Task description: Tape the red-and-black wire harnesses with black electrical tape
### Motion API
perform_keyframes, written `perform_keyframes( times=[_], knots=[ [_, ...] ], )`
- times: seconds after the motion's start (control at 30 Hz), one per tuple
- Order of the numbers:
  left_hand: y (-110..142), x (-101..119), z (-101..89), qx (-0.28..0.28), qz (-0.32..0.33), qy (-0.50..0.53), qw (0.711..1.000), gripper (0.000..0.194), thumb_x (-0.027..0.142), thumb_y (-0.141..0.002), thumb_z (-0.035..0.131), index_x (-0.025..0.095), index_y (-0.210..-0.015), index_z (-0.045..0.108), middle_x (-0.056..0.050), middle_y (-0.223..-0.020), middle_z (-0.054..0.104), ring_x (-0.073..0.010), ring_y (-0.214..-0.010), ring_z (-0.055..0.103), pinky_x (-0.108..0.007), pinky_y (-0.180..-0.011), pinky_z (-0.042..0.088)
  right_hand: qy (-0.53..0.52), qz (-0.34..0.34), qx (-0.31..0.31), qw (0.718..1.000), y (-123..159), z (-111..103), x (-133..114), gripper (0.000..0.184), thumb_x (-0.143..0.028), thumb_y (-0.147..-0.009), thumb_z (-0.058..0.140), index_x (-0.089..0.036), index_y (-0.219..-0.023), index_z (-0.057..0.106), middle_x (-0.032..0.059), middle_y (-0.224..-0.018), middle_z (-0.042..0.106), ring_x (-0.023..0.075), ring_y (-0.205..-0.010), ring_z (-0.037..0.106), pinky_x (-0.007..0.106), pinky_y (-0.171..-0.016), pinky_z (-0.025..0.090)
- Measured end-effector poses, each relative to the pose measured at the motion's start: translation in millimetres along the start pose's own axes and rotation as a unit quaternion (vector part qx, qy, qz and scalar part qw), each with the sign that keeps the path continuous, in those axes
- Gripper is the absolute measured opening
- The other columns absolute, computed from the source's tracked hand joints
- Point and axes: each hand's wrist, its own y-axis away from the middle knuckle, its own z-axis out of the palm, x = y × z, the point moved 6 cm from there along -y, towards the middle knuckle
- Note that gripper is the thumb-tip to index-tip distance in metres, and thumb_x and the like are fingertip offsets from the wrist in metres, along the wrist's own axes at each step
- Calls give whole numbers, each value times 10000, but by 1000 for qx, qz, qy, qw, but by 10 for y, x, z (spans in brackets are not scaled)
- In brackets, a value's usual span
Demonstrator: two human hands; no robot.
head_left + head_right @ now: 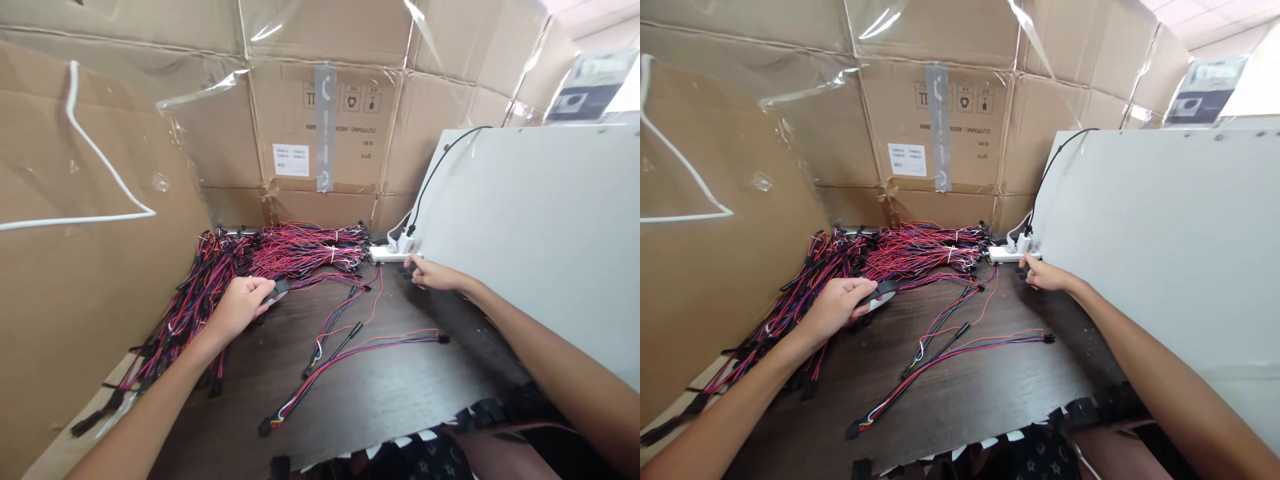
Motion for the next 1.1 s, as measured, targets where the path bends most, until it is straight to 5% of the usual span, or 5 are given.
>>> perform_keyframes(
  times=[0.2,0.4,0.83,1.0,1.1],
  knots=[
    [-3,-15,1,-1,1,3,1000,405,484,-733,463,164,-485,472,45,-346,348,-58,-317,270,-189,-338,182,5,19,0,1000,-69,10,108,330,-149,-649,458,-205,-936,306,-81,-512,451,135,-505,440,239,-526,322],
    [-12,-27,7,-4,0,-7,1000,400,489,-735,450,140,-581,571,52,-348,344,-64,-314,267,-192,-340,182,17,64,4,998,-131,7,201,343,-129,-645,511,-203,-939,350,-92,-478,446,130,-471,444,216,-467,282],
    [13,17,9,4,4,-28,1000,400,495,-719,436,152,-535,525,51,-343,352,-63,-324,274,-193,-362,189,117,202,-31,972,-201,-30,248,358,-155,-794,594,-169,-1091,394,-67,-443,509,109,-320,443,193,-376,303],
    [26,50,13,2,7,-28,1000,392,479,-717,438,160,-495,487,48,-341,360,-63,-326,285,-195,-375,202,191,195,-6,962,-155,-107,173,262,-199,-786,621,-165,-1006,482,-40,-441,511,141,-345,470,229,-390,325],
    [38,48,19,6,2,-27,1000,386,472,-721,451,164,-489,473,47,-339,366,-66,-330,296,-197,-384,213,235,149,46,959,-105,-126,-7,238,-163,-710,669,-182,-906,535,28,-596,599,192,-526,581,251,-467,356]
  ],
)
